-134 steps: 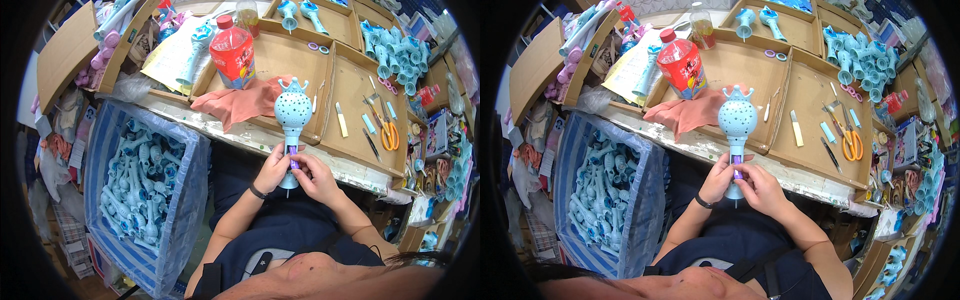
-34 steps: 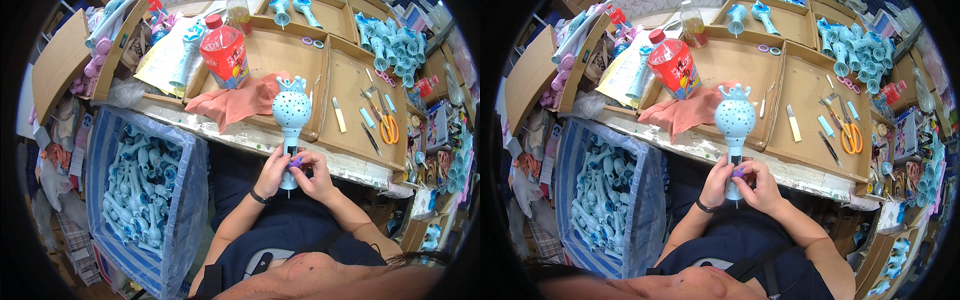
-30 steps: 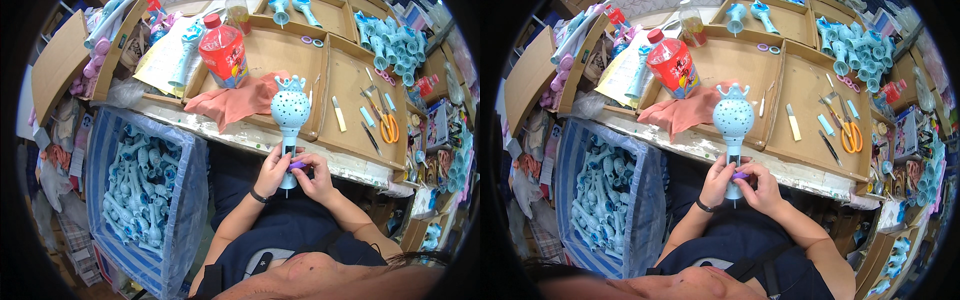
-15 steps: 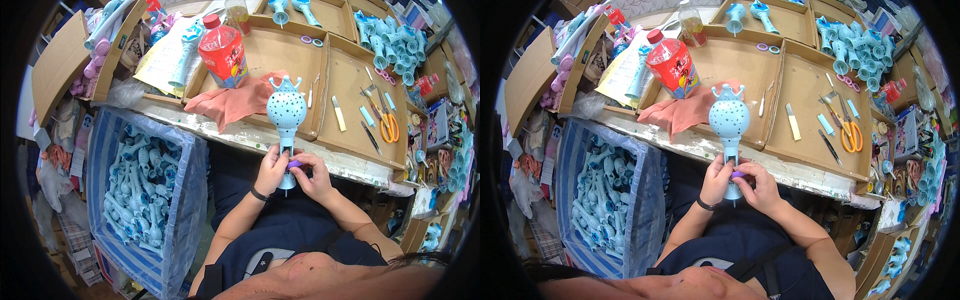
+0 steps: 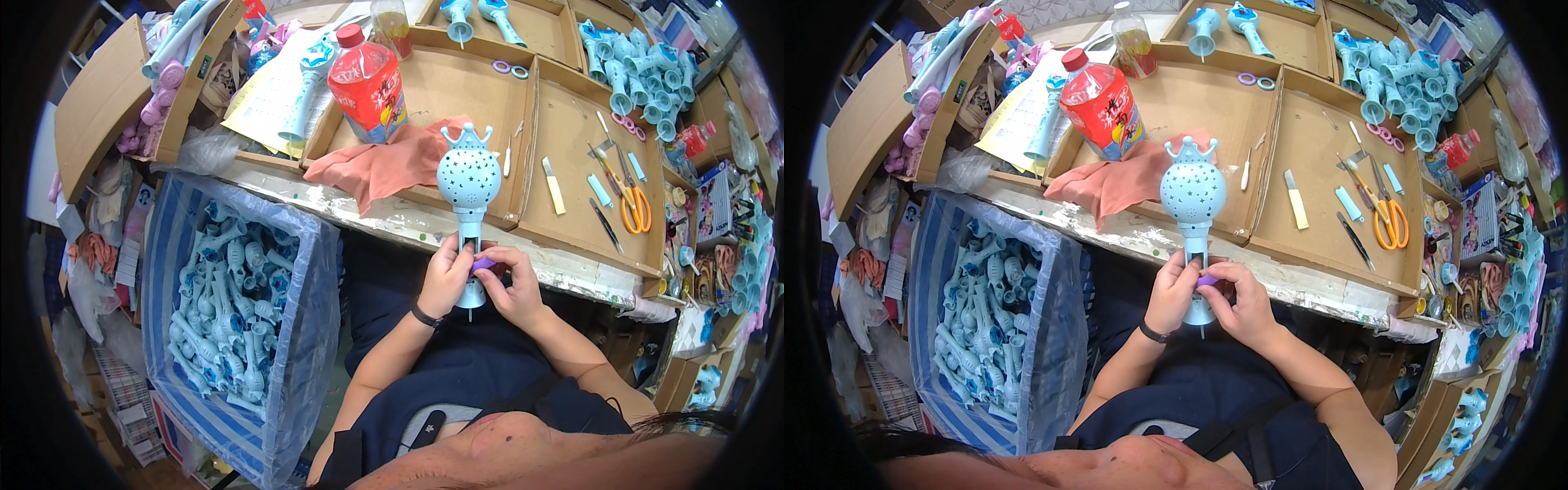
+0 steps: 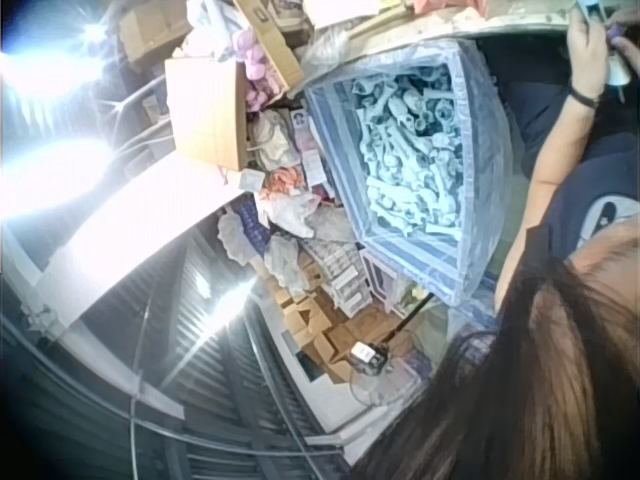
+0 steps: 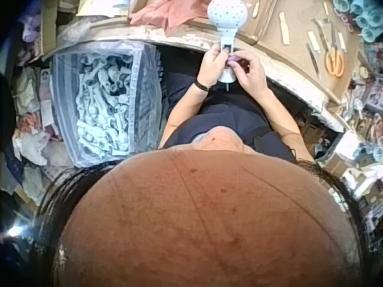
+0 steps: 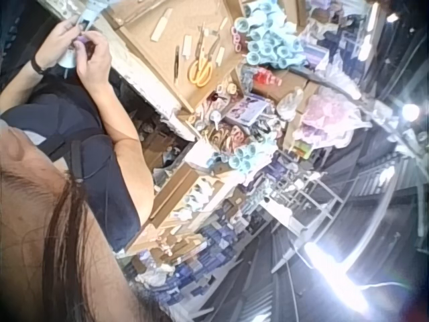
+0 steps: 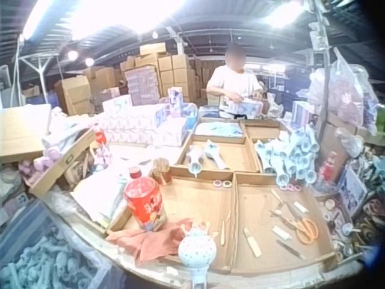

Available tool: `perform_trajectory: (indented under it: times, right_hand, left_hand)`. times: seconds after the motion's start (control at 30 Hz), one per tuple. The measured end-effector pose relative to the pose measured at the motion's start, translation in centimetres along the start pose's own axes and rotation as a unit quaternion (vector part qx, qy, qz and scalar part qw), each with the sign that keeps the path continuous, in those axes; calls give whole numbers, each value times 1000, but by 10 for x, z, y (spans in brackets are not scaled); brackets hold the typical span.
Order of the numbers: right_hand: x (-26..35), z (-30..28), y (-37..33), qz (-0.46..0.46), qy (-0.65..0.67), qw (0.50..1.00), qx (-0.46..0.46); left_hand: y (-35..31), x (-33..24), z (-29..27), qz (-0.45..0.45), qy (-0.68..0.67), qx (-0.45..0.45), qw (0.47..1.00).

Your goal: The person inserts a purple battery into a light blue toy microphone, closes the compartment, and wipes the toy with a pink cloth. The person repeats this process for several identical toys, placing each finished unit into a large bin.

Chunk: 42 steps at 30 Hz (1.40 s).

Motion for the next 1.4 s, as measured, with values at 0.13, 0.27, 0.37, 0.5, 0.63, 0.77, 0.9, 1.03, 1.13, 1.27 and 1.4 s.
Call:
perform_trajectory:
  times: [0.13,0.27,0.37,0.5,0.63,0.77,0.9,1.03,1.13,1.27,1.4]
  right_hand:
    - [0,-1,0,7,-14,1000,1]
    - [0,-2,2,38,9,999,0]
    - [5,-5,7,40,7,999,-8]
    - [11,-9,17,37,-49,998,14]
    - [14,-9,25,-1,-135,990,35]
    - [7,-4,25,3,-102,994,36]
    - [-4,-1,20,101,-38,993,42]
    - [2,-9,21,97,-3,989,115]
    - [5,-29,24,79,5,982,171]
    - [-23,-98,50,57,-230,971,36]
    - [-88,-165,82,165,-491,856,13]
  left_hand:
    - [-1,-2,2,-21,-12,13,1000]
    - [-2,-2,3,-17,-65,34,997]
    - [-3,1,4,-8,-98,48,994]
    - [-2,3,-2,8,-69,39,997]
    - [-3,2,-3,8,-21,42,999]
    - [-5,2,2,6,-32,39,999]
    - [-6,-1,5,-14,-55,40,998]
    - [-5,-5,4,-47,-97,22,994]
    - [-5,-8,6,-36,-103,27,994]
    - [-5,-10,10,-28,-79,44,996]
    - [-5,-12,11,-42,-95,62,993]
Point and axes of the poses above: each hand's wrist, its own y-axis towards the middle knuckle, its own z-axis out of the palm, x = y × z, the point moved 5 cm from there along y, towards the middle knuckle, and after that the axes turned 15 degrees about -y, right-handed, at the moved point
